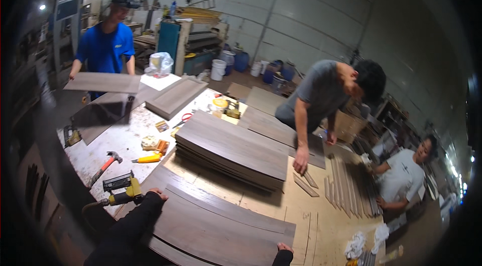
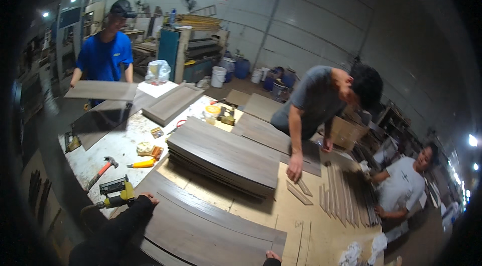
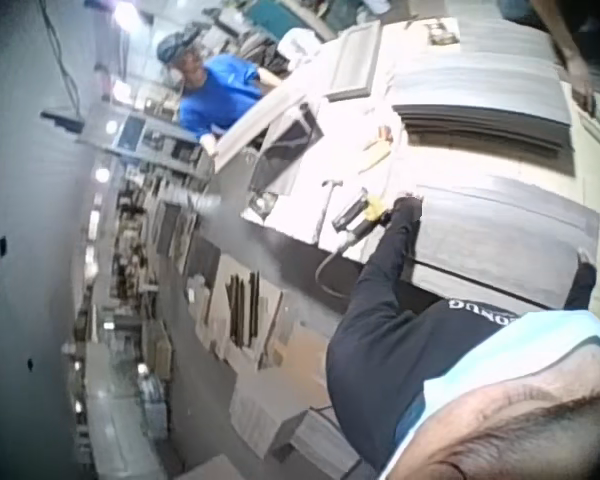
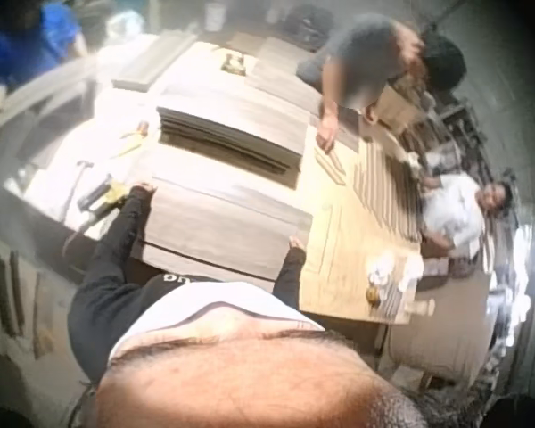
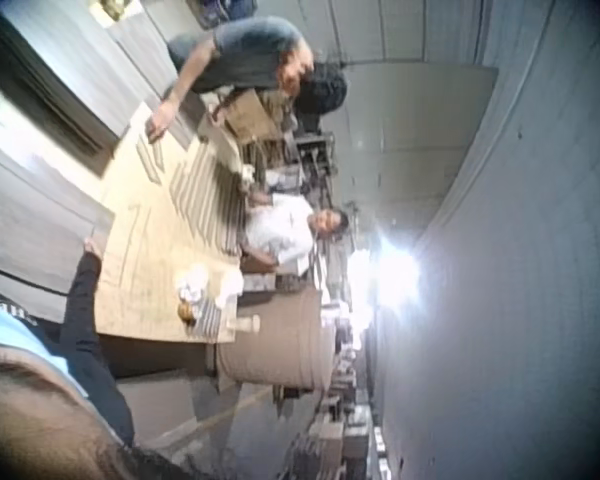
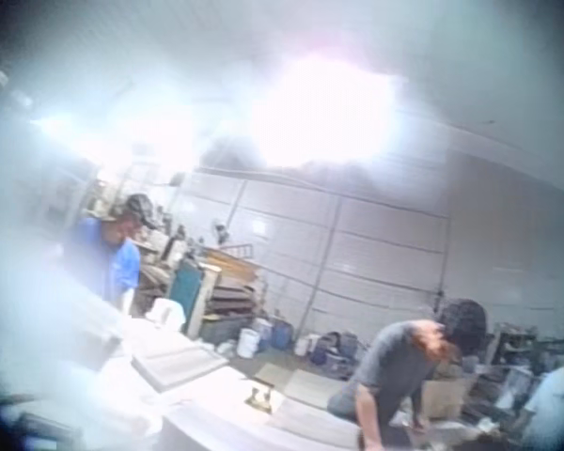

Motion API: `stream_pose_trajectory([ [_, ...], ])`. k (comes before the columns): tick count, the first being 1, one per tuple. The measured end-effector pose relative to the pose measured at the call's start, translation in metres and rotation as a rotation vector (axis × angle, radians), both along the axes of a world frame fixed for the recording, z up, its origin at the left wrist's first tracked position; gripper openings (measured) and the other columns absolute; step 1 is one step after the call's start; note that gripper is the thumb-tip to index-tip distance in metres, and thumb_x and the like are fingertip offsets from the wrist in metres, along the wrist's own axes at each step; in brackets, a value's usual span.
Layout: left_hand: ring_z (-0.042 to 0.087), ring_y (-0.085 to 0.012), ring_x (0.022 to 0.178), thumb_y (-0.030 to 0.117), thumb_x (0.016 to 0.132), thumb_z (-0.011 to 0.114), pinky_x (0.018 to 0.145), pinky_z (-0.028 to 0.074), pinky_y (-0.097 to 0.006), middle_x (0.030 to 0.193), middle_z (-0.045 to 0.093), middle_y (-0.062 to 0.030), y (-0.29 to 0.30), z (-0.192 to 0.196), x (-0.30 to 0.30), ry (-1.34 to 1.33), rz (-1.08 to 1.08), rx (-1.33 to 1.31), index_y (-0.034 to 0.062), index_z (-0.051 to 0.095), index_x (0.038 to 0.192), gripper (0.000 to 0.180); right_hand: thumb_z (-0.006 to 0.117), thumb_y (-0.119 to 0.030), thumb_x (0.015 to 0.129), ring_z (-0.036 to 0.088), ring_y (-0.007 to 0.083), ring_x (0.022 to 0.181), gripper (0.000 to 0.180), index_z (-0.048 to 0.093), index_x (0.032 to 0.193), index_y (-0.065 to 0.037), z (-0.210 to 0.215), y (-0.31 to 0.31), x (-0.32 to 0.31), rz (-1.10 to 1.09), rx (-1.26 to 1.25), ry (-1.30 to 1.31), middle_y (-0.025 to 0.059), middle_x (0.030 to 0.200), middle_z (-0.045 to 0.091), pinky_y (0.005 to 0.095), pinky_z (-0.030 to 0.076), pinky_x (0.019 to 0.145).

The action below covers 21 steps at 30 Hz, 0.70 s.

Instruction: The person constructs wooden panels by aligning wooden trim pieces along the borders by hand and fastening them using a pneumatic nail gun, turning each panel to secure all sides.

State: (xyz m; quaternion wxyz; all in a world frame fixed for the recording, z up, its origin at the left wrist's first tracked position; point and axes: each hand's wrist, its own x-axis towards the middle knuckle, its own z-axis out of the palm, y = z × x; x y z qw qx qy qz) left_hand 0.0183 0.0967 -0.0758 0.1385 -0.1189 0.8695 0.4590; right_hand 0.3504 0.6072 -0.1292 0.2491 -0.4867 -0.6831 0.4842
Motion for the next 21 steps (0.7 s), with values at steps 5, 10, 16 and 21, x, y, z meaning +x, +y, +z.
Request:
stream_pose_trajectory([
  [5, 0.057, -0.0281, 0.09, 0.035, 0.06, 0.069, 0.083, 0.044, -0.033, 0.095, 0.06, -0.0175, 0.027, 0.037, 0.016, 0.008, -0.021, -0.376, 0.0043, 0.06, 0.099, 0.05, 0.066, -0.016, 0.071, 0.058, 0.0149, 0.07, 0.022, 0.063, 0.082, 0.003, -0.021, 0.011, -0.029, 0.078, 0.135, -0.038, 0.0091, 0.073, 0.062, 0.0271, 0.046, 0.068],
  [10, 0.055, -0.0276, 0.095, 0.03, 0.065, 0.066, 0.085, 0.043, -0.033, 0.1, 0.058, -0.0169, 0.021, 0.043, 0.026, 0.029, 0.001, -0.263, 0.0035, 0.059, 0.1, 0.045, 0.065, -0.017, 0.072, 0.056, 0.0144, 0.069, 0.021, 0.063, 0.082, 0.002, -0.021, 0.013, -0.07, 0.127, 0.278, 0.052, 0.0081, 0.072, 0.061, 0.0273, 0.045, 0.066],
  [16, 0.058, -0.0283, 0.087, 0.034, 0.066, 0.064, 0.079, 0.045, -0.035, 0.092, 0.061, -0.0157, 0.0, 0.045, 0.065, 0.078, -0.07, -0.377, 0.0057, 0.062, 0.093, 0.039, 0.063, -0.018, 0.074, 0.054, 0.0137, 0.068, 0.02, 0.063, 0.081, 0.001, -0.006, 0.002, -0.202, 0.334, 0.461, 0.264, 0.0069, 0.071, 0.059, 0.0275, 0.044, 0.065],
  [21, 0.06, -0.0238, 0.071, 0.036, 0.067, 0.063, 0.067, 0.047, -0.036, 0.075, 0.063, -0.0097, -0.044, 0.016, 0.113, -0.004, -0.063, -0.289, 0.0118, 0.066, 0.078, 0.027, 0.061, -0.018, 0.075, 0.052, 0.0132, 0.067, 0.019, 0.062, 0.08, 0.0, 0.009, -0.05, -0.304, 0.54, 0.574, 0.458, 0.0059, 0.071, 0.058, 0.0277, 0.042, 0.063],
])
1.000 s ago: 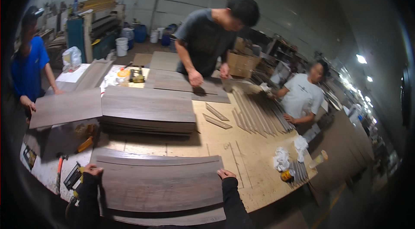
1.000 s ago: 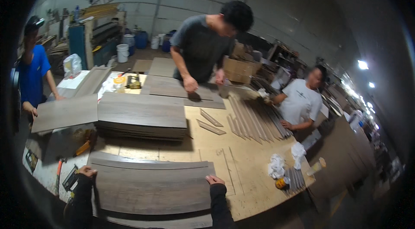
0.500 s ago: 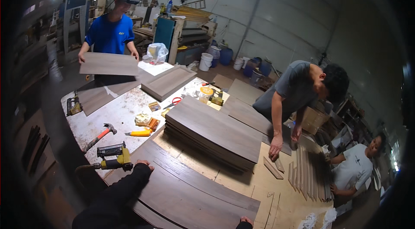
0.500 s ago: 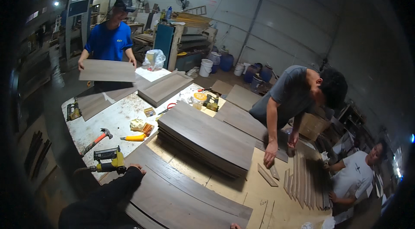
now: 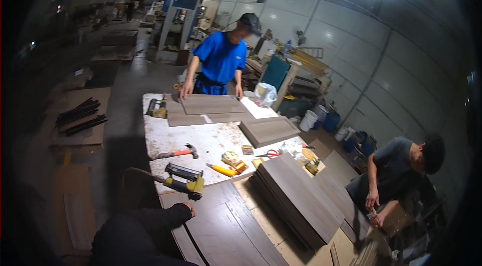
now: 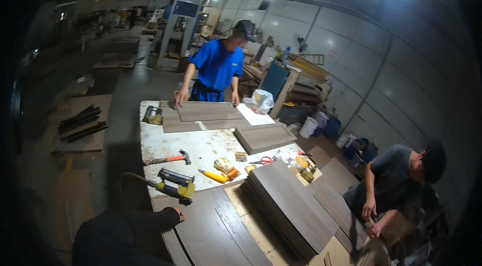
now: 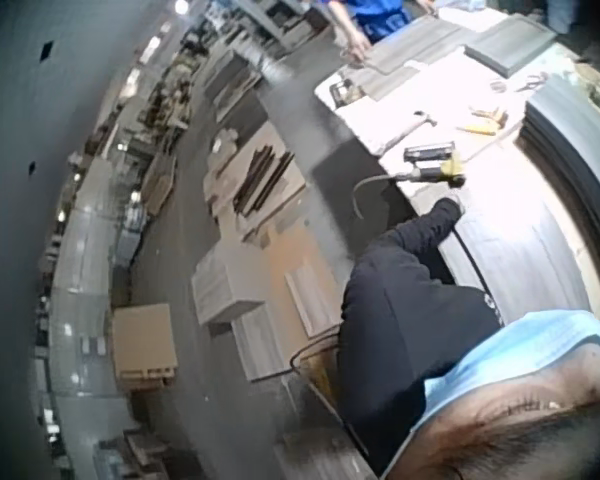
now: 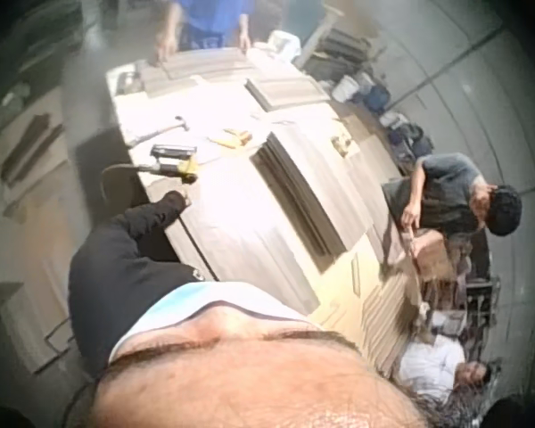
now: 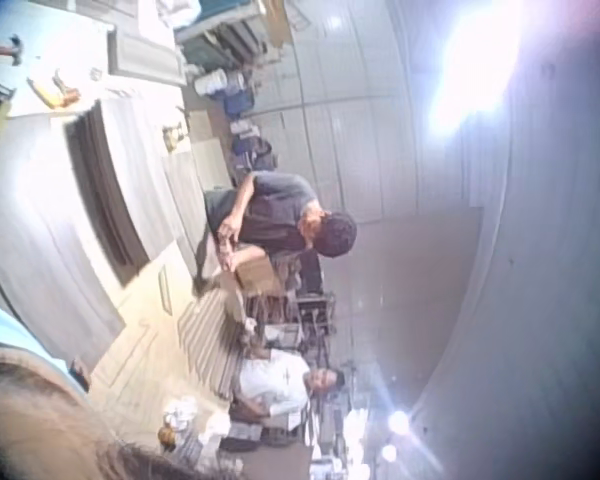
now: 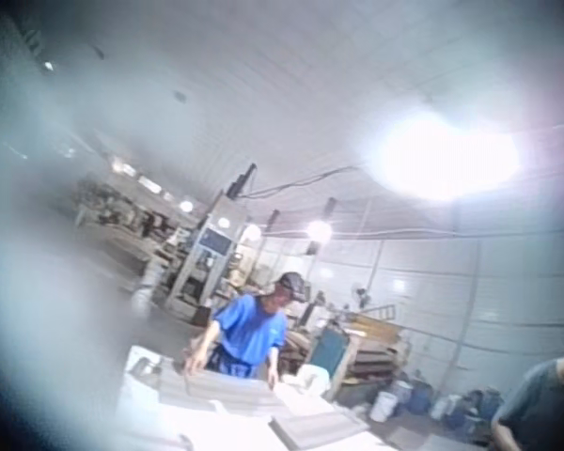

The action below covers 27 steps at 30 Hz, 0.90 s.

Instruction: The person constructs wooden panels by aligning wooden trim pieces along the borders by hand and fastening them using a pneumatic nail gun, turning each panel to secure all sides.

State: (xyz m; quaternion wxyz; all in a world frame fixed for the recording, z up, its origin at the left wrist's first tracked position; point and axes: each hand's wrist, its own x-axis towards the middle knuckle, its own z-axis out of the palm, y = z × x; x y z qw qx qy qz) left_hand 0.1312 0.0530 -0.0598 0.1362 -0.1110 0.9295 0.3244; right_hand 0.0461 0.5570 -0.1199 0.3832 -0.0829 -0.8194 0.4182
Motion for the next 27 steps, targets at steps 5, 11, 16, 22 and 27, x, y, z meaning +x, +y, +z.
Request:
stream_pose_trajectory([
  [5, 0.059, -0.0192, 0.066, 0.032, 0.068, 0.063, 0.065, 0.047, -0.032, 0.07, 0.063, -0.0087, -0.011, -0.014, 0.021, 0.052, 0.004, 0.177, 0.0103, 0.065, 0.076, 0.023, 0.06, -0.019, 0.076, 0.05, 0.0127, 0.066, 0.019, 0.062, 0.079, 0.0, -0.009, -0.027, 0.017, 0.013, 0.07, 0.083, 0.0049, 0.07, 0.056, 0.0279, 0.041, 0.062],
  [11, 0.053, -0.0185, 0.05, 0.016, 0.069, 0.058, 0.05, 0.043, -0.033, 0.055, 0.057, -0.0095, -0.02, -0.022, 0.009, 0.286, 0.06, 0.312, 0.0037, 0.05, 0.053, 0.022, 0.058, -0.02, 0.078, 0.048, 0.0121, 0.065, 0.019, 0.061, 0.079, -0.001, -0.049, 0.017, 0.299, -0.231, 0.221, -0.127, 0.0037, 0.069, 0.055, 0.0282, 0.04, 0.06],
  [16, 0.059, -0.0268, 0.08, 0.017, 0.068, 0.062, 0.072, 0.047, -0.035, 0.083, 0.06, -0.0183, -0.039, 0.011, 0.021, 0.233, -0.159, 0.182, 0.0009, 0.061, 0.091, 0.028, 0.063, -0.014, 0.074, 0.05, 0.0133, 0.067, 0.018, 0.061, 0.081, 0.002, 0.026, -0.032, 0.414, -0.412, -0.449, -0.502, 0.0044, 0.068, 0.056, 0.0273, 0.042, 0.063],
  [22, 0.053, -0.0327, 0.074, 0.017, 0.064, 0.065, 0.069, 0.044, -0.038, 0.083, 0.055, -0.0182, -0.033, 0.023, 0.043, 0.355, -0.453, -0.011, 0.0014, 0.057, 0.097, 0.038, 0.067, -0.012, 0.069, 0.05, 0.014, 0.065, 0.021, 0.059, 0.081, 0.003, 0.048, -0.05, 0.446, -0.431, -0.065, -0.607, 0.0055, 0.07, 0.056, 0.0281, 0.044, 0.062],
  [27, 0.054, -0.0314, 0.071, 0.019, 0.062, 0.069, 0.064, 0.044, -0.038, 0.074, 0.056, -0.015, -0.05, -0.005, 0.028, 0.429, -0.57, -0.105, 0.0008, 0.058, 0.083, 0.03, 0.072, -0.026, 0.064, 0.053, 0.0204, 0.06, 0.031, 0.06, 0.079, -0.001, 0.064, -0.053, 0.433, -0.366, 0.089, -0.959, 0.011, 0.066, 0.056, 0.0301, 0.045, 0.059],
])
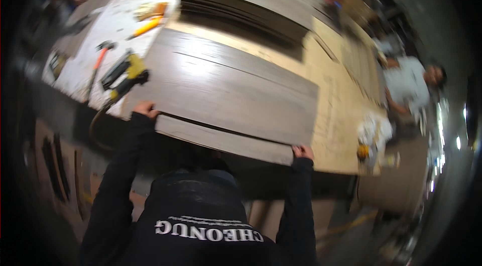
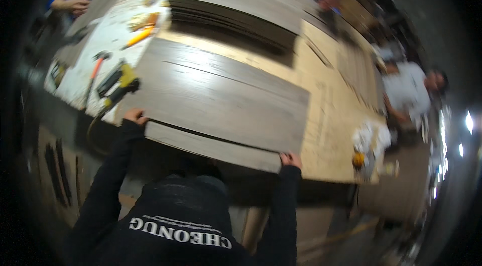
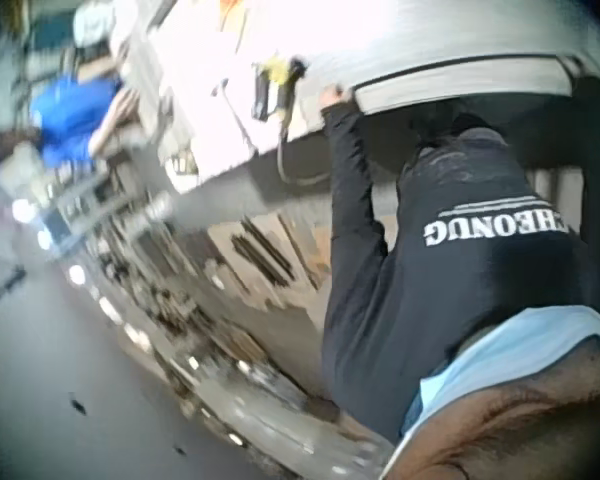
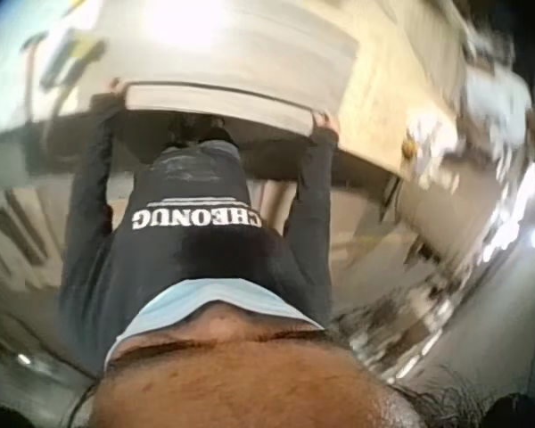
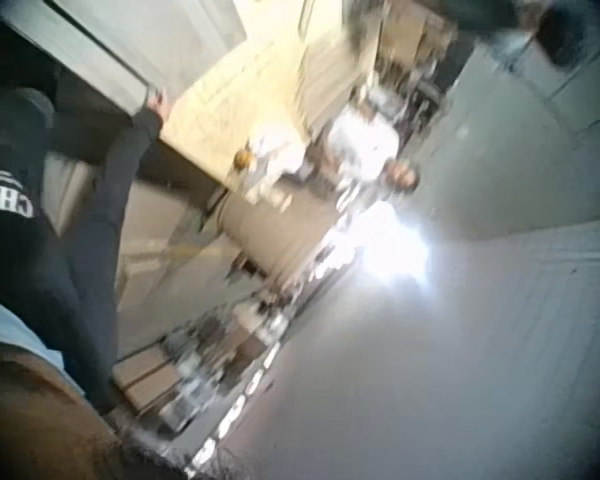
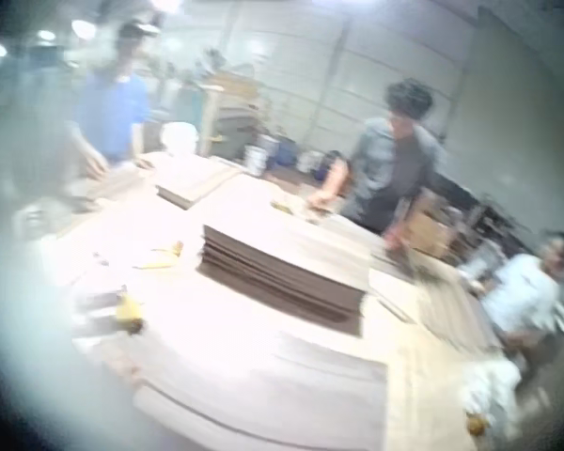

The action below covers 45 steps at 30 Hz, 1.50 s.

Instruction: The person constructs wooden panels by aligning wooden trim pieces along the borders by hand and fastening them using a pneumatic nail gun, turning each panel to secure all sides.

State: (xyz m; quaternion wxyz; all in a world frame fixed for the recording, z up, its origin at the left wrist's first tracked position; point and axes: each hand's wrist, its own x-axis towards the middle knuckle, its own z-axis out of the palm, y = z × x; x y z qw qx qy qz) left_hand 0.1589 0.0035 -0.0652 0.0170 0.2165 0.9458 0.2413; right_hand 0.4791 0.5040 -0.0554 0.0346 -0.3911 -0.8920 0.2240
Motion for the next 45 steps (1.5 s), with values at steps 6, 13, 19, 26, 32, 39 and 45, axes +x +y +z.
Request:
stream_pose_trajectory([
  [6, 0.059, -0.017, 0.063, 0.011, 0.059, 0.072, 0.061, 0.047, -0.029, 0.07, 0.062, -0.0105, -0.041, -0.036, -0.031, -0.172, 0.182, 0.037, 0.0006, 0.061, 0.081, 0.027, 0.071, -0.023, 0.062, 0.058, 0.0273, 0.071, 0.027, 0.064, 0.081, -0.005, 0.002, -0.017, -0.018, -0.098, 0.178, 0.132, 0.0127, 0.076, 0.061, 0.033, 0.047, 0.066],
  [13, 0.058, -0.0117, 0.063, -0.003, 0.064, 0.064, 0.059, 0.047, -0.026, 0.071, 0.062, -0.0064, -0.022, -0.027, -0.034, -0.392, 0.222, 0.267, -0.0026, 0.06, 0.083, 0.019, 0.072, -0.019, 0.062, 0.059, 0.0205, 0.064, 0.027, 0.065, 0.084, -0.005, 0.011, -0.02, -0.013, -0.231, 0.028, 0.158, 0.0101, 0.073, 0.06, 0.0284, 0.047, 0.062],
  [19, 0.046, -0.0076, 0.057, -0.002, 0.057, 0.07, 0.055, 0.042, -0.022, 0.065, 0.05, 0.0016, -0.024, -0.024, -0.048, -0.489, 0.141, 0.272, 0.0026, 0.052, 0.083, 0.032, 0.077, -0.02, 0.057, 0.056, 0.017, 0.059, 0.032, 0.064, 0.082, -0.005, 0.02, -0.027, -0.022, -0.256, -0.065, 0.307, 0.0077, 0.069, 0.058, 0.0258, 0.047, 0.058],
  [26, 0.055, -0.0247, 0.054, 0.021, 0.048, 0.072, 0.052, 0.046, -0.035, 0.059, 0.056, -0.0135, -0.066, 0.001, -0.065, -0.125, -0.085, -0.232, 0.0016, 0.058, 0.069, 0.031, 0.07, -0.029, 0.061, 0.052, 0.0272, 0.061, 0.036, 0.06, 0.09, -0.01, 0.005, -0.004, -0.044, 0.311, 0.298, 0.337, 0.0098, 0.068, 0.054, 0.0373, 0.041, 0.054],
  [32, 0.058, -0.0309, 0.075, 0.031, 0.058, 0.07, 0.067, 0.047, -0.037, 0.078, 0.059, -0.0167, -0.003, 0.015, -0.014, -0.309, -0.018, -0.069, 0.003, 0.059, 0.081, 0.038, 0.073, -0.024, 0.052, 0.052, 0.0282, 0.055, 0.031, 0.06, 0.073, -0.005, -0.017, 0.007, 0.01, 0.185, 0.227, 0.332, 0.0107, 0.057, 0.053, 0.0385, 0.043, 0.051],
  [39, 0.057, -0.0256, 0.065, 0.035, 0.059, 0.069, 0.058, 0.045, -0.036, 0.07, 0.058, -0.0138, -0.006, 0.007, -0.024, -0.249, -0.06, -0.105, 0.0051, 0.059, 0.075, 0.036, 0.074, -0.035, 0.053, 0.053, 0.0307, 0.064, 0.038, 0.06, 0.074, -0.006, -0.036, 0.019, 0.01, 0.24, 0.26, 0.301, 0.0121, 0.064, 0.055, 0.0418, 0.043, 0.056],
  [45, 0.059, -0.014, 0.066, 0.003, 0.06, 0.068, 0.059, 0.048, -0.028, 0.071, 0.062, -0.0059, -0.036, -0.002, -0.024, -0.558, 0.064, 0.434, -0.002, 0.059, 0.078, 0.02, 0.07, -0.026, 0.065, 0.056, 0.0281, 0.074, 0.032, 0.06, 0.088, -0.007, 0.011, -0.009, -0.024, 0.152, 0.058, 0.173, 0.011, 0.078, 0.058, 0.0359, 0.046, 0.064],
])
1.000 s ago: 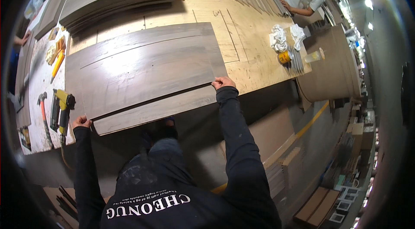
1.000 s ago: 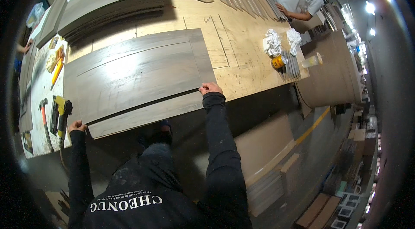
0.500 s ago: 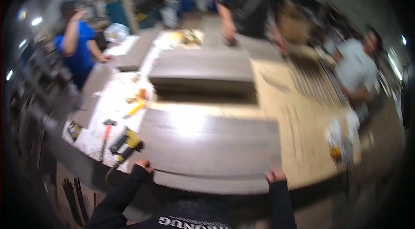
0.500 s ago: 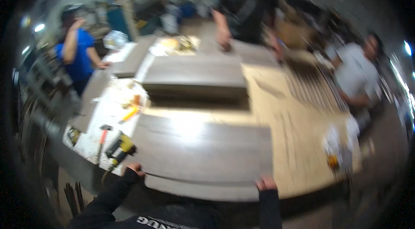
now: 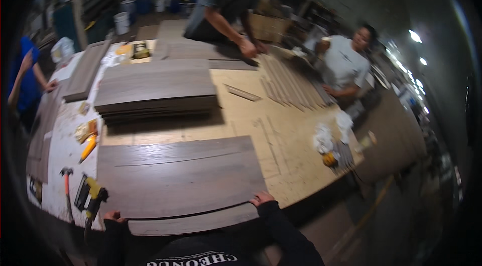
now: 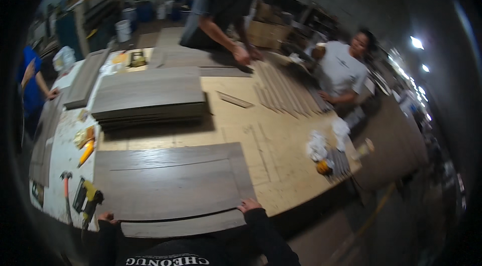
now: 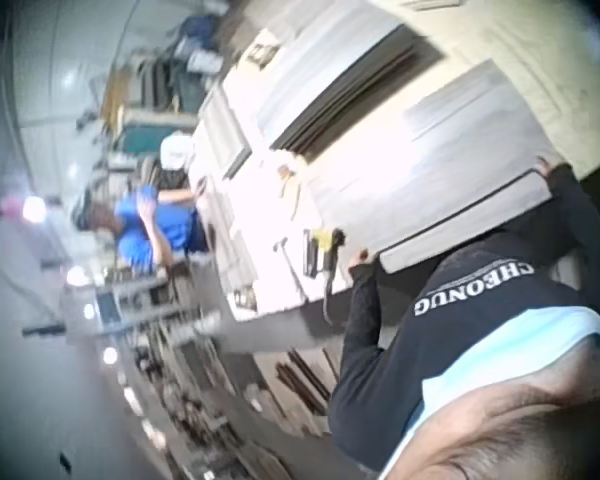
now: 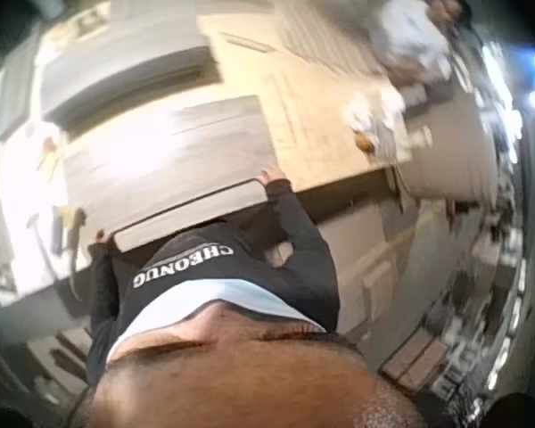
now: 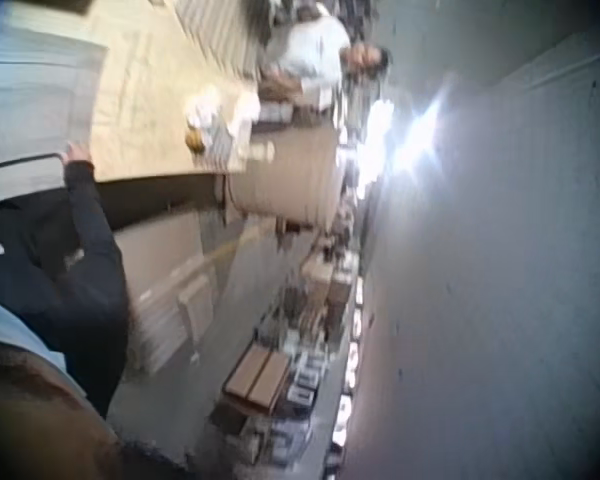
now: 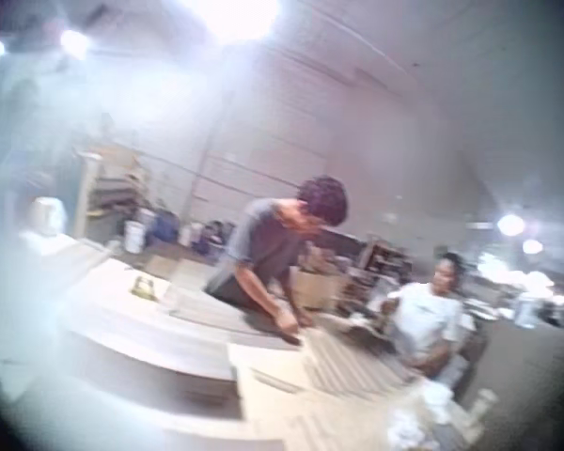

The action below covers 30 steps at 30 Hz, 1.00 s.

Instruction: The person constructs wooden panels by aligning wooden trim pieces along the borders by hand and fastening them using a pneumatic nail gun, turning each panel to secure all sides.

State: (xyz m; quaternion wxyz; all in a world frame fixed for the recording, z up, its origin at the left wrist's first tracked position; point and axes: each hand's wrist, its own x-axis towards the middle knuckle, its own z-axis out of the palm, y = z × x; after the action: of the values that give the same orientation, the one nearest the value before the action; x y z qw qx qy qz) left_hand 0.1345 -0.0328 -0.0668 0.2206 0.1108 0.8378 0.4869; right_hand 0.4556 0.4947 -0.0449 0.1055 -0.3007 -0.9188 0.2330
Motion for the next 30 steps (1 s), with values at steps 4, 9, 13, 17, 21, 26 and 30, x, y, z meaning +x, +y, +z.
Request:
stream_pose_trajectory([
  [4, 0.06, -0.0153, 0.071, -0.008, 0.057, 0.064, 0.064, 0.048, -0.028, 0.075, 0.062, -0.0072, 0.02, 0.024, -0.007, -0.093, 0.058, -0.086, -0.0042, 0.058, 0.081, 0.025, 0.072, -0.017, 0.062, 0.057, 0.0251, 0.066, 0.029, 0.061, 0.087, -0.005, 0.006, -0.004, 0.003, -0.081, -0.062, 0.052, 0.0115, 0.071, 0.058, 0.0312, 0.047, 0.06],
  [9, 0.057, -0.0125, 0.06, 0.003, 0.066, 0.066, 0.057, 0.047, -0.026, 0.069, 0.06, -0.0043, 0.011, -0.001, -0.009, 0.01, -0.027, 0.061, -0.0012, 0.059, 0.083, 0.019, 0.068, -0.019, 0.068, 0.059, 0.021, 0.066, 0.029, 0.063, 0.092, -0.005, 0.026, -0.011, 0.002, -0.312, -0.362, 0.028, 0.0104, 0.073, 0.061, 0.0281, 0.046, 0.063],
  [13, 0.041, -0.0066, 0.042, 0.019, 0.076, 0.065, 0.038, 0.032, -0.021, 0.053, 0.049, 0.0017, -0.005, -0.026, -0.012, -0.298, 0.169, 0.1, 0.0034, 0.06, 0.074, 0.017, 0.066, -0.024, 0.07, 0.059, 0.0169, 0.067, 0.027, 0.065, 0.089, -0.005, 0.036, -0.016, -0.002, -0.565, -0.463, -0.003, 0.0097, 0.073, 0.063, 0.0272, 0.046, 0.065],
  [17, 0.04, -0.0077, 0.039, 0.025, 0.076, 0.063, 0.037, 0.031, -0.023, 0.047, 0.045, 0.002, -0.007, -0.027, -0.01, -0.183, 0.251, 0.006, 0.0055, 0.058, 0.066, 0.023, 0.066, -0.026, 0.071, 0.058, 0.0145, 0.068, 0.025, 0.066, 0.084, -0.004, 0.024, -0.019, -0.002, -0.652, -0.536, -0.002, 0.0083, 0.072, 0.063, 0.0266, 0.046, 0.065],
  [21, 0.044, -0.0079, 0.045, 0.035, 0.074, 0.064, 0.041, 0.034, -0.024, 0.051, 0.048, 0.0026, -0.012, -0.039, -0.014, 0.021, 0.146, -0.087, 0.0076, 0.059, 0.067, 0.028, 0.065, -0.015, 0.071, 0.052, 0.0089, 0.061, 0.015, 0.065, 0.078, -0.002, -0.015, -0.015, 0.007, -0.626, -0.529, 0.212, 0.0008, 0.065, 0.058, 0.0237, 0.043, 0.057],
  [26, 0.041, -0.0068, 0.039, 0.031, 0.077, 0.062, 0.036, 0.031, -0.022, 0.047, 0.046, 0.0027, -0.008, -0.026, -0.008, -0.262, 0.28, -0.033, 0.0098, 0.056, 0.062, 0.027, 0.064, -0.016, 0.072, 0.057, 0.012, 0.069, 0.018, 0.064, 0.081, -0.001, 0.011, -0.013, -0.006, -0.622, -0.572, 0.127, 0.0064, 0.074, 0.063, 0.0236, 0.045, 0.065],
  [30, 0.043, -0.0061, 0.048, 0.02, 0.077, 0.064, 0.043, 0.034, -0.021, 0.056, 0.051, 0.0023, 0.016, -0.01, -0.006, -0.243, 0.313, 0.001, 0.0044, 0.058, 0.073, 0.017, 0.065, -0.016, 0.073, 0.054, 0.0098, 0.065, 0.019, 0.064, 0.083, 0.0, 0.005, -0.014, 0.009, -0.66, -0.564, 0.134, 0.0045, 0.072, 0.062, 0.0229, 0.044, 0.063],
])
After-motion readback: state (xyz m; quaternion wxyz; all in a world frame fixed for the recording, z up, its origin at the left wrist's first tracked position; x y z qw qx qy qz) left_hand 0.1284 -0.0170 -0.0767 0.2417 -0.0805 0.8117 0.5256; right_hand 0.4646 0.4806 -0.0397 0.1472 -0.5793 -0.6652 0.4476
